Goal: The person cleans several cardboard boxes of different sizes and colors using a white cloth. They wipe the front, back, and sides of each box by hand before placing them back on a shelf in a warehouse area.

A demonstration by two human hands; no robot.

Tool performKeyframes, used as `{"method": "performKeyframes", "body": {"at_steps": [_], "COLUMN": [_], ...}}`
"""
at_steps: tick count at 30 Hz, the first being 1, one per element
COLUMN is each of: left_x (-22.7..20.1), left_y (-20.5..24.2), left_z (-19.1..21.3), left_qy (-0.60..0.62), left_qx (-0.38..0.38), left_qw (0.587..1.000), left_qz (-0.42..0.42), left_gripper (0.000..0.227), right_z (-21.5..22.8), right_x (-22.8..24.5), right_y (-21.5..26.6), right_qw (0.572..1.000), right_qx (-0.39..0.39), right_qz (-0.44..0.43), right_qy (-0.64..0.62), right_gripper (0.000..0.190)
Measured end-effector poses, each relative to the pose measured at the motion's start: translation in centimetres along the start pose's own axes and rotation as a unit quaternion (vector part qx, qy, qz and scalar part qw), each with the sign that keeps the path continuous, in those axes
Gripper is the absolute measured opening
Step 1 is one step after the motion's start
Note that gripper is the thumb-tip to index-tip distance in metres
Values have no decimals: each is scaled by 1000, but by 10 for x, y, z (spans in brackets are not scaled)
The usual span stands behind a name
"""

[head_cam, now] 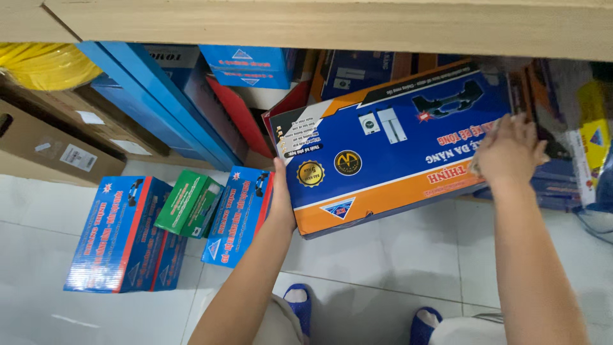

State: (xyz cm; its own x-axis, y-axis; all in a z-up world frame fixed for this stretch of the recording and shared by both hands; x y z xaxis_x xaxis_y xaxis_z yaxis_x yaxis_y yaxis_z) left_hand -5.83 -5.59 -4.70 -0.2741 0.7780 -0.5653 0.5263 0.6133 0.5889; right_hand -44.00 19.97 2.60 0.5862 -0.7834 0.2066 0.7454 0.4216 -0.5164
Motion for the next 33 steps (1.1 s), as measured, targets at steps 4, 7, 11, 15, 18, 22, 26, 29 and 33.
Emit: {"method": "performKeyframes", "body": {"at_steps": [4,7,11,15,18,22,26,29,33], "left_x": [-9,-5,1,-6,0,-3,-4,-9,-15], "left_y": [-8,-25,-30,-31,-32,-24,-20,-18,-11], "left_z": [20,32,50,44,25,32,27,27,24], "left_qy": [-73,-54,-63,-78,-109,-140,-119,-119,-131], "left_qx": [-69,-91,-191,-174,-44,-88,-71,-102,-100], "left_qw": [992,992,979,982,993,986,990,987,984], "left_qz": [-75,-66,6,3,19,2,-17,-26,-62], "left_gripper": [77,80,88,85,85,76,71,67,67], "right_z": [-1,-6,-22,-23,-25,-25,-24,-17,-1], "right_x": [-53,-101,-125,-123,-118,-102,-93,-80,-67], "right_y": [9,14,22,18,12,-6,-18,-17,-19], "right_qw": [977,976,967,957,957,977,969,963,971], "right_qx": [43,28,20,53,102,86,119,142,102], "right_qz": [-206,-218,-215,-202,-198,-132,-156,-191,-184], "right_qy": [-24,12,-133,-203,-184,-143,-153,-126,-118], "right_gripper": [50,54,49,46,45,50,60,69,67]}}
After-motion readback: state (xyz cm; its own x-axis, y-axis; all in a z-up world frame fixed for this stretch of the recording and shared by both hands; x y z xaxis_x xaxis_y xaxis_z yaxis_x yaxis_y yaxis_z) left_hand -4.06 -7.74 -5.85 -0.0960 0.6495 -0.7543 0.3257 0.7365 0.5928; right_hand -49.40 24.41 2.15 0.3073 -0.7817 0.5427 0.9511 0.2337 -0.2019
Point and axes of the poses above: each hand's wrist, its own y-axis away from the middle knuckle, its own z-axis out of the back of the hand, x = y × z, the point moved 10 cm from there along -y, towards the middle knuckle, and after that the axes turned 11 degrees about -x, right-handed, at the moved point
